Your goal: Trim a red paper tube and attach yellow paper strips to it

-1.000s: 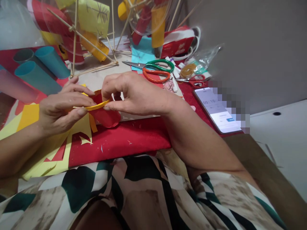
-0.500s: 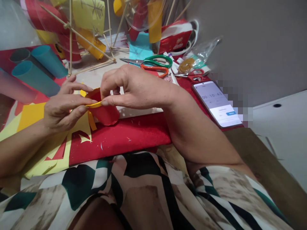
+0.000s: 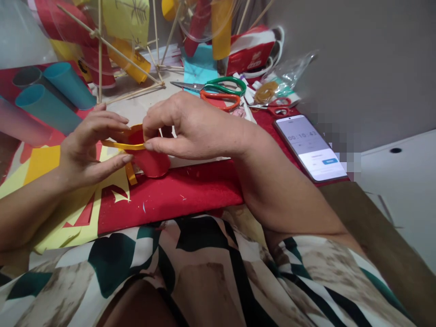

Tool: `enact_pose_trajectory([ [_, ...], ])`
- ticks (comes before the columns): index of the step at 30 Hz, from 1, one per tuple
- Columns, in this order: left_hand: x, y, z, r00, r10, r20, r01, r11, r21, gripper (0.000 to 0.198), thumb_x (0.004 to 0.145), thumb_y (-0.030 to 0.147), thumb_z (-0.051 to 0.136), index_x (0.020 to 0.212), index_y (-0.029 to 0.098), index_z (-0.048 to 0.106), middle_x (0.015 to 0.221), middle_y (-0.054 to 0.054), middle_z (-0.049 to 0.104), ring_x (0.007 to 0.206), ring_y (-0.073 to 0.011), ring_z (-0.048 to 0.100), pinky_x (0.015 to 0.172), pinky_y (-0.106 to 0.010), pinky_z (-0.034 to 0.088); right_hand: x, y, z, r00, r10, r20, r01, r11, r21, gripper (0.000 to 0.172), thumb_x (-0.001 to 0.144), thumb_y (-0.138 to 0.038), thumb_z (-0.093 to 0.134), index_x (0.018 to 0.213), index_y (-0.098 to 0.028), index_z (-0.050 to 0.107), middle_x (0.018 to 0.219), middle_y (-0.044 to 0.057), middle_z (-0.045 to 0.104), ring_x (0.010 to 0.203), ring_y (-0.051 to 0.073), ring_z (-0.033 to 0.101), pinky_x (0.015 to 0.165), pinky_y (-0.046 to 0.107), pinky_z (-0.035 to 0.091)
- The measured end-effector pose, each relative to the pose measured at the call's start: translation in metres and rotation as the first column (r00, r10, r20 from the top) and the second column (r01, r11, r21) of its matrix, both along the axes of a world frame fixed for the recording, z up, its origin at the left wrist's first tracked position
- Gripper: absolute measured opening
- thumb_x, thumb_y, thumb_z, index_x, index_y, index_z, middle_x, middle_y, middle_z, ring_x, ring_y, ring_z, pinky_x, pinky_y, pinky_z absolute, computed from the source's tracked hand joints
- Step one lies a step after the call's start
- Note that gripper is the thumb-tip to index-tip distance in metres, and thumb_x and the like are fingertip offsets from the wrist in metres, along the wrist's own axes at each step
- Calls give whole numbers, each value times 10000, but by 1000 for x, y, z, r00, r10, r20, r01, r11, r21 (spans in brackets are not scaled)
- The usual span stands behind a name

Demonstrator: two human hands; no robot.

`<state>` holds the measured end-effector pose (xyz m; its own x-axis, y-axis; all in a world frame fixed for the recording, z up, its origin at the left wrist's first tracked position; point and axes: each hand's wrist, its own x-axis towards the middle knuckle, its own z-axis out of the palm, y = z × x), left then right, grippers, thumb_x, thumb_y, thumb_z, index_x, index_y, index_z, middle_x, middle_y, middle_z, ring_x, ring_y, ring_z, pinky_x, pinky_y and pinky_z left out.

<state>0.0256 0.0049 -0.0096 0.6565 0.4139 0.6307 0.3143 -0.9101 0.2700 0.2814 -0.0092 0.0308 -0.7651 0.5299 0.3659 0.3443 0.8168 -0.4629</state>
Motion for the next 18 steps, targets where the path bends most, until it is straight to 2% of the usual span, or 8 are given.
enact_pose_trajectory([
  [6, 1, 2, -5, 999, 25, 36, -26, 999, 34, 523, 801, 387, 772, 1272, 320, 554, 1090, -32, 689, 1066, -240, 654, 1144, -534, 394, -4, -4, 8, 998, -56, -30, 51, 989, -140, 221, 887, -331, 681, 694, -234, 635, 643, -42, 607, 607, 77, 554, 572, 221, 440],
  [9, 2, 0, -6, 998, 36, 42, -36, 999, 6, 476, 819, 380, 754, 1251, 315, 565, 1045, -24, 695, 990, -223, 673, 1147, -543, 392, -5, -5, 4, 998, -62, 2, 62, 992, -107, 186, 889, -280, 670, 708, -243, 651, 660, -31, 627, 622, 99, 569, 573, 242, 437],
  [12, 3, -3, -6, 998, 53, 40, -52, 998, -26, 444, 837, 402, 731, 1239, 308, 567, 1048, -13, 692, 912, -195, 690, 1161, -543, 382, -8, -4, -4, 998, -62, 4, 62, 998, -32, 119, 911, -250, 624, 819, -245, 700, 742, -13, 688, 650, 116, 591, 595, 260, 433],
  [15, 4, -4, -5, 998, 56, 23, -56, 998, -20, 435, 844, 420, 719, 1231, 298, 565, 1070, -16, 691, 909, -190, 694, 1155, -531, 398, -9, -4, -9, 1000, -31, -6, 31, 1000, 3, 157, 939, -228, 574, 903, -205, 725, 758, -15, 702, 636, 96, 586, 610, 241, 419],
  [18, 4, -4, -3, 997, 72, -29, -71, 997, 11, 448, 849, 446, 706, 1240, 295, 548, 1071, -22, 692, 939, -202, 686, 1137, -537, 418, -8, -5, -8, 1000, -5, -1, 5, 1000, 10, 180, 933, -191, 568, 852, -169, 727, 703, -20, 687, 590, 76, 556, 580, 224, 397],
])
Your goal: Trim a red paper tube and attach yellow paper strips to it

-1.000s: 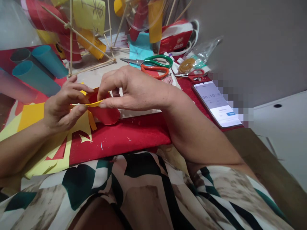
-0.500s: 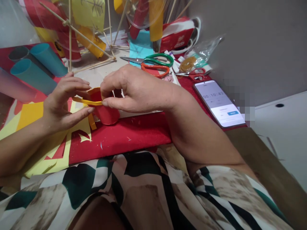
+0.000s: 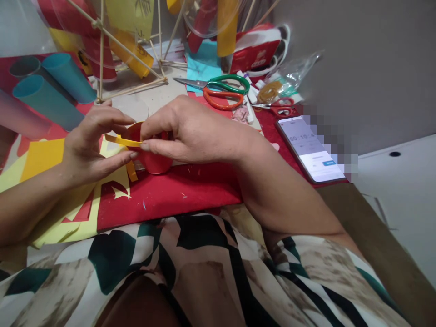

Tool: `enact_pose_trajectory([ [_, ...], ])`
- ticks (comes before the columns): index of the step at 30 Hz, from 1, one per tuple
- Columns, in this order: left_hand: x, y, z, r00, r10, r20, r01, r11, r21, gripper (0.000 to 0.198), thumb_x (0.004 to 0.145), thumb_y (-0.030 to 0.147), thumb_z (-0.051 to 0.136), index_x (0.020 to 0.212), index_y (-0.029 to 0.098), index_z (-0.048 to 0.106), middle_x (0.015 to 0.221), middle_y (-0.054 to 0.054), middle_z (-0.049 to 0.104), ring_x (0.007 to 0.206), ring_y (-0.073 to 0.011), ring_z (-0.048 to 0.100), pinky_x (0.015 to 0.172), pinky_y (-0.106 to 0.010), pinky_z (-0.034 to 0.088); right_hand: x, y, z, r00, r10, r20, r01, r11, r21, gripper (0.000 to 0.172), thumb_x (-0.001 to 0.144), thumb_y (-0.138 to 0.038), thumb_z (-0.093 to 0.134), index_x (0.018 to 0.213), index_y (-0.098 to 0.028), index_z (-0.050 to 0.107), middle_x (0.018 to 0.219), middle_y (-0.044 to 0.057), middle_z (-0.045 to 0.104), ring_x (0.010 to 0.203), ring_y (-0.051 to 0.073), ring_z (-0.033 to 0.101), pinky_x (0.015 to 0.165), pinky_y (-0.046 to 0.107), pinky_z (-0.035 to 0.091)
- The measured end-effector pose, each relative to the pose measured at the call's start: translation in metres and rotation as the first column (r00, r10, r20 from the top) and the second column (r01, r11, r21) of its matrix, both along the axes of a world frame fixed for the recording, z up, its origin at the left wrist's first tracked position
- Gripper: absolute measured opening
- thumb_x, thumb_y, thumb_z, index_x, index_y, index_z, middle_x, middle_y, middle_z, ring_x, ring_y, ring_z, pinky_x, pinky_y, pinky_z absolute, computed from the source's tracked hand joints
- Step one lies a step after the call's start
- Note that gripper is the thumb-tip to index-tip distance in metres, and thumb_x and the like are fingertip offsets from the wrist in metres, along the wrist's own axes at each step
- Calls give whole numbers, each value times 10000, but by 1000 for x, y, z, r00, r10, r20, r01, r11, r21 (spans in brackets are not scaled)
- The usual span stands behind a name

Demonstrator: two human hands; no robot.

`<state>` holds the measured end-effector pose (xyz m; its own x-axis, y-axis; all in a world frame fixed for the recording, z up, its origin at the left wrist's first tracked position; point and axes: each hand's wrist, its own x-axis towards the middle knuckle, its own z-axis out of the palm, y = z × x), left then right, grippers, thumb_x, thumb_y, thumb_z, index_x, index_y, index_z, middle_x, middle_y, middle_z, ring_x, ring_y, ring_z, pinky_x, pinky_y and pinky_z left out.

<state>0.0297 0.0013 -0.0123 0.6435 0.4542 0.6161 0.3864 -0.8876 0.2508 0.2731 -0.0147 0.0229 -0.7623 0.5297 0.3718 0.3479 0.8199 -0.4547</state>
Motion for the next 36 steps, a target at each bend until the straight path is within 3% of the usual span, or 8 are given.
enact_pose_trajectory([
  [4, 0, 1, 1, 999, 30, -35, -30, 999, 15, 479, 835, 490, 706, 1239, 299, 537, 1083, -33, 694, 1028, -236, 663, 1132, -557, 422, 2, -3, 6, 998, -25, 60, 27, 999, -35, 225, 944, -224, 551, 782, -190, 703, 691, -7, 687, 585, 97, 542, 569, 254, 403],
  [7, 1, 0, -1, 998, 56, 0, -56, 995, -78, 489, 806, 554, 715, 1200, 298, 578, 1093, -45, 693, 1046, -258, 669, 1132, -563, 422, 2, -5, 8, 996, -38, 78, 41, 998, -40, 233, 943, -240, 547, 747, -211, 670, 652, -10, 646, 555, 106, 504, 545, 270, 395],
  [10, 2, -1, -4, 999, 5, 49, 1, 990, -138, 487, 814, 549, 711, 1210, 292, 593, 1122, -52, 684, 1043, -261, 682, 1077, -530, 476, 1, -6, 7, 994, -43, 98, 44, 999, -6, 255, 933, -236, 535, 698, -208, 628, 605, -16, 585, 515, 100, 456, 500, 270, 358],
  [16, 0, 5, -8, 990, -125, 59, 126, 992, -14, 479, 886, 437, 656, 1315, 271, 523, 1253, -69, 655, 1081, -242, 664, 1021, -472, 505, -4, -10, 6, 993, -51, 103, 46, 998, 46, 250, 902, -176, 520, 654, -202, 526, 533, -44, 479, 470, 75, 381, 461, 244, 288],
  [20, 2, 2, -5, 993, -74, 89, 87, 985, -152, 462, 879, 482, 644, 1287, 281, 564, 1247, -72, 662, 1169, -275, 631, 1059, -494, 479, -7, -12, 6, 992, -57, 115, 53, 998, 39, 274, 885, -147, 526, 625, -201, 459, 500, -58, 398, 454, 72, 329, 454, 241, 265],
  [24, 6, -3, -1, 992, -15, 126, 47, 966, -255, 455, 813, 579, 688, 1176, 307, 645, 1103, -32, 710, 1140, -281, 648, 1037, -493, 500, -8, -13, 5, 990, -69, 126, 70, 998, -2, 276, 887, -137, 523, 633, -207, 439, 514, -54, 451, 452, 82, 352, 468, 244, 299],
  [30, 4, -3, -6, 995, -37, 97, 57, 974, -220, 450, 848, 475, 674, 1263, 317, 599, 1214, -36, 689, 1197, -273, 617, 1036, -463, 502, -11, -11, 2, 982, -106, 154, 105, 994, 12, 268, 905, -142, 481, 646, -206, 464, 532, -39, 490, 478, 98, 430, 501, 246, 340],
  [36, 1, -2, -9, 987, -57, 153, 90, 972, -218, 308, 981, 423, 467, 1229, 301, 603, 1188, -43, 692, 1118, -222, 658, 969, -408, 532, -13, -11, -3, 987, -119, 109, 118, 993, 18, 248, 898, -122, 469, 664, -200, 485, 552, -29, 538, 480, 94, 481, 491, 235, 343],
])
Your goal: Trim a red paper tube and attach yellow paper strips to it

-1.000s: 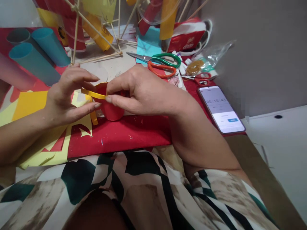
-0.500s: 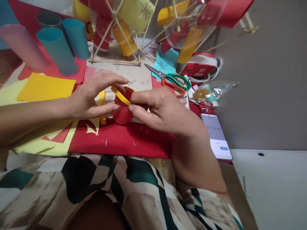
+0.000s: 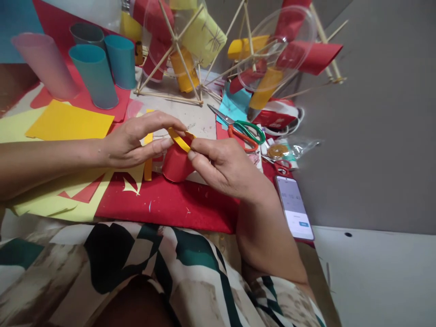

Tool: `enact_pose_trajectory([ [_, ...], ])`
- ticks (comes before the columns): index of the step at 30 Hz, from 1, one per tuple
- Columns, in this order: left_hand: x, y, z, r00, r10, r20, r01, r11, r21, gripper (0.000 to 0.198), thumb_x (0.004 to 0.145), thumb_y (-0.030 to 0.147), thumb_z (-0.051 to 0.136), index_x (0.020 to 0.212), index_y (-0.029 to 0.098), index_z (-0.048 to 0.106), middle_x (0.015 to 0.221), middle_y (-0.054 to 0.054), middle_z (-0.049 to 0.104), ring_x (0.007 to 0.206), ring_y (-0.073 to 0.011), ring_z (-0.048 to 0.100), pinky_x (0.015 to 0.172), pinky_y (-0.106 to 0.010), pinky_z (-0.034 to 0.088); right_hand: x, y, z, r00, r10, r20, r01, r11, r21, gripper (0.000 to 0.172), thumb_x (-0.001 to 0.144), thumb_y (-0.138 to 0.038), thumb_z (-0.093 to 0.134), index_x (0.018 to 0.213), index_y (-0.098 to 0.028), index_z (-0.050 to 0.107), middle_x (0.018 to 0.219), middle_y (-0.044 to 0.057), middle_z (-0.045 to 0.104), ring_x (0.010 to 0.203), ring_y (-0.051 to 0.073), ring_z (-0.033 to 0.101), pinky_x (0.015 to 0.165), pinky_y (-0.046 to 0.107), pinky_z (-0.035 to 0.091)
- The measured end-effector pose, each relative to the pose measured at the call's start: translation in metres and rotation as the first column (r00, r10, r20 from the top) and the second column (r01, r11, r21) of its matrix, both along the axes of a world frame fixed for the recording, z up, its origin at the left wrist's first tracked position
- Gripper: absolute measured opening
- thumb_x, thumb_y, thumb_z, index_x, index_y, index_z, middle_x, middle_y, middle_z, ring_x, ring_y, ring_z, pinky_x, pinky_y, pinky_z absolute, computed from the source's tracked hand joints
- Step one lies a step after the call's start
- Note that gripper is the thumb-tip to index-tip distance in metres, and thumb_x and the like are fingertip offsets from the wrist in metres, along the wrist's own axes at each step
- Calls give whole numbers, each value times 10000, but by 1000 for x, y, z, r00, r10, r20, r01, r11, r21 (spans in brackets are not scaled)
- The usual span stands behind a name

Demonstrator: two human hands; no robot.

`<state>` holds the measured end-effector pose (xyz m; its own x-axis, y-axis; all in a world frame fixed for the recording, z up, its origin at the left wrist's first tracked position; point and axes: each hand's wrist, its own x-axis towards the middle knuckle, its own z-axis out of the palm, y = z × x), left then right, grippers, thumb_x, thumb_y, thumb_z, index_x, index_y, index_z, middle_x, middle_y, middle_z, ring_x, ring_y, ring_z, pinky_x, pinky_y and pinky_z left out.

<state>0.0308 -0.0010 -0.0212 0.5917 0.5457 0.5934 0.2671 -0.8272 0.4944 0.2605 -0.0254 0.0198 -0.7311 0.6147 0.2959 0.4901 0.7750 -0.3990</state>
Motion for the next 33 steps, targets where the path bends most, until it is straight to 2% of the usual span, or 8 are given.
enact_pose_trajectory([
  [2, -1, 1, 0, 1000, 12, 11, -12, 1000, -1, 287, 996, 409, 432, 1158, 276, 629, 1118, -55, 709, 1036, -213, 682, 910, -391, 548, 0, 0, 1, 1000, 10, -5, -10, 1000, 2, 259, 886, -107, 473, 644, -199, 475, 538, -32, 538, 464, 90, 477, 477, 230, 336],
  [7, -2, 4, 1, 998, -3, 68, 2, 1000, 9, 223, 981, 381, 495, 1003, 242, 667, 949, -48, 729, 891, -186, 697, 813, -330, 554, -1, 0, 2, 1000, 28, -11, -28, 1000, 7, 281, 882, -111, 488, 616, -198, 462, 529, -31, 542, 456, 85, 480, 460, 222, 337],
  [11, -2, 7, 1, 997, -14, 72, 11, 999, 33, 218, 976, 371, 506, 980, 238, 678, 917, -43, 725, 862, -180, 693, 804, -328, 549, -2, 0, 2, 1000, 11, -22, -10, 999, 52, 181, 892, -135, 504, 725, -201, 524, 576, -35, 563, 488, 95, 499, 493, 220, 377],
  [13, -2, 8, 1, 999, -16, 52, 14, 999, 44, 222, 975, 367, 502, 983, 232, 678, 929, -52, 727, 874, -186, 692, 811, -336, 545, -2, -1, 1, 1000, 7, -16, -6, 998, 62, 149, 891, -136, 504, 763, -206, 536, 586, -38, 565, 497, 100, 498, 508, 221, 390],
  [20, -1, 12, 4, 1000, -21, -17, 22, 999, 40, 269, 972, 435, 492, 986, 262, 698, 950, -67, 735, 927, -214, 676, 838, -353, 534, -2, -2, 2, 1000, 7, 2, -7, 998, 56, 192, 868, -114, 483, 708, -218, 501, 562, -41, 567, 479, 101, 479, 494, 233, 365],
  [26, -1, 12, 7, 996, -62, -58, 68, 993, 94, 246, 966, 413, 519, 1046, 251, 686, 988, -71, 738, 959, -212, 668, 888, -367, 520, -1, -1, 1, 1000, 6, 6, -6, 999, 40, 203, 844, -91, 454, 681, -212, 462, 572, -34, 560, 493, 102, 477, 512, 246, 352],
  [33, 1, 8, 11, 1000, 3, -15, -4, 999, -52, 402, 792, 532, 723, 1102, 281, 678, 1096, -59, 727, 1014, -251, 676, 924, -423, 537, 0, 0, 1, 999, -35, -1, 35, 999, 9, 196, 826, -101, 460, 670, -218, 453, 584, -25, 557, 524, 122, 496, 536, 265, 362],
])
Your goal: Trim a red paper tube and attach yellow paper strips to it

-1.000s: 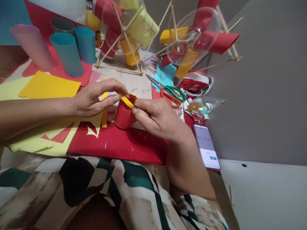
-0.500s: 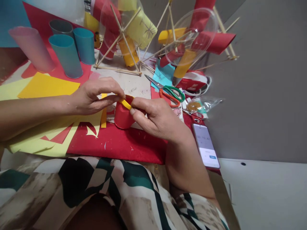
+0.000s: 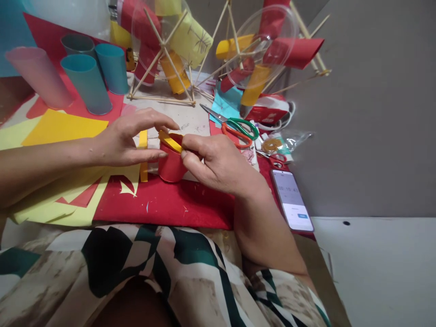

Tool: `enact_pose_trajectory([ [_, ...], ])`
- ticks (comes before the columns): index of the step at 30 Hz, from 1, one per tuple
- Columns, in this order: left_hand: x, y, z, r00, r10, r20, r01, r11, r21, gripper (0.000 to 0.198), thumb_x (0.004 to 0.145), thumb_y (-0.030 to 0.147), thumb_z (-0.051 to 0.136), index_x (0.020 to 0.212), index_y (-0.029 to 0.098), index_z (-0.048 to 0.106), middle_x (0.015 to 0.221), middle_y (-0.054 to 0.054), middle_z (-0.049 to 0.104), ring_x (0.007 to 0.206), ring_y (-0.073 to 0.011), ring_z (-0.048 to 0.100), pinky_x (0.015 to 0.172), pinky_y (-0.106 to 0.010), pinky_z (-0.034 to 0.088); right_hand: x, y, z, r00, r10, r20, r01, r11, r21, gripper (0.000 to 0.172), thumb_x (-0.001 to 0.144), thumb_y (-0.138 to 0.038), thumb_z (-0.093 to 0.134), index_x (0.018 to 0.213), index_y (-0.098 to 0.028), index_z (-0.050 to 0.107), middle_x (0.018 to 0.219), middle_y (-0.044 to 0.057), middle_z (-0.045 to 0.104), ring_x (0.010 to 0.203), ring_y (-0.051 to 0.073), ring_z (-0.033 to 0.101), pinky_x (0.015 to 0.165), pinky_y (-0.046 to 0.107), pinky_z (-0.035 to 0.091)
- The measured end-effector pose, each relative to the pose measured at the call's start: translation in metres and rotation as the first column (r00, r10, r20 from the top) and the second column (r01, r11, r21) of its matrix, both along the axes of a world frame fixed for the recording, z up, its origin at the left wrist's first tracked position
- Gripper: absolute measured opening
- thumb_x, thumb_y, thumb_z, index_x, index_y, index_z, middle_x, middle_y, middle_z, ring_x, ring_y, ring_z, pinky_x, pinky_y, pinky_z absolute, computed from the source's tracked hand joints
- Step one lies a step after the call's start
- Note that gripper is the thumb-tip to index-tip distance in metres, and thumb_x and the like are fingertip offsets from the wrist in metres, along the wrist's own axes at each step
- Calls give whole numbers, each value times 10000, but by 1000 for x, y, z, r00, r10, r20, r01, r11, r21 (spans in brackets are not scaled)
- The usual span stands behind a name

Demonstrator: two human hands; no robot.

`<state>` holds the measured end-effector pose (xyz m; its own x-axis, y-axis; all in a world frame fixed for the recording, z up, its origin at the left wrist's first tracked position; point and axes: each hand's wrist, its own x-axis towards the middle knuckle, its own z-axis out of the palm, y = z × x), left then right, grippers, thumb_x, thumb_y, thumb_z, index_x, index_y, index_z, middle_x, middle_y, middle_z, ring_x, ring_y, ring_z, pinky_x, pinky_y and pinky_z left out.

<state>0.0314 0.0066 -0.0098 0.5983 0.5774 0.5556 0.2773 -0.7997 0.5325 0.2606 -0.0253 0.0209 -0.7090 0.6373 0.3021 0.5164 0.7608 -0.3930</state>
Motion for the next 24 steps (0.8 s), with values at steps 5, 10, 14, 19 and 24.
enact_pose_trajectory([
  [5, -1, -1, -3, 1000, -14, 13, 13, 997, 76, 390, 821, 473, 718, 1153, 280, 656, 1115, -65, 720, 1024, -245, 678, 920, -402, 547, 1, 0, 2, 1000, 5, 1, -5, 999, -39, 215, 825, -103, 453, 651, -221, 408, 573, -30, 495, 515, 116, 439, 528, 262, 344],
  [10, -4, 1, -6, 999, -36, -31, 42, 969, 245, 315, 905, 379, 636, 1175, 218, 611, 1083, -86, 712, 998, -220, 673, 881, -368, 537, 2, 1, 2, 1000, 15, 2, -15, 1000, -21, 213, 824, -105, 438, 641, -212, 410, 569, -36, 418, 524, 107, 404, 535, 253, 325],
  [14, -5, -1, -7, 1000, -13, -12, 16, 958, 286, 239, 912, 344, 634, 1073, 167, 625, 978, -86, 715, 919, -192, 660, 818, -327, 533, 1, 3, -1, 1000, -16, -14, 16, 1000, 20, 187, 817, -111, 441, 653, -199, 453, 568, -40, 430, 519, 93, 390, 533, 240, 312],
  [19, -4, -3, -7, 1000, -11, 27, 3, 956, 294, 206, 901, 282, 653, 1048, 139, 630, 963, -93, 717, 898, -175, 653, 784, -300, 526, 0, 4, -2, 998, -9, -61, 13, 998, 65, 201, 788, -82, 440, 621, -193, 425, 543, -50, 398, 493, 73, 366, 502, 226, 286],
  [24, -3, -4, -6, 999, 21, 24, -27, 969, 244, 167, 917, 286, 628, 1012, 150, 638, 943, -82, 715, 884, -169, 659, 770, -294, 531, -2, 1, -1, 996, -50, -69, 54, 997, 55, 233, 839, -118, 470, 620, -194, 451, 537, -50, 409, 492, 77, 361, 501, 231, 297],
])
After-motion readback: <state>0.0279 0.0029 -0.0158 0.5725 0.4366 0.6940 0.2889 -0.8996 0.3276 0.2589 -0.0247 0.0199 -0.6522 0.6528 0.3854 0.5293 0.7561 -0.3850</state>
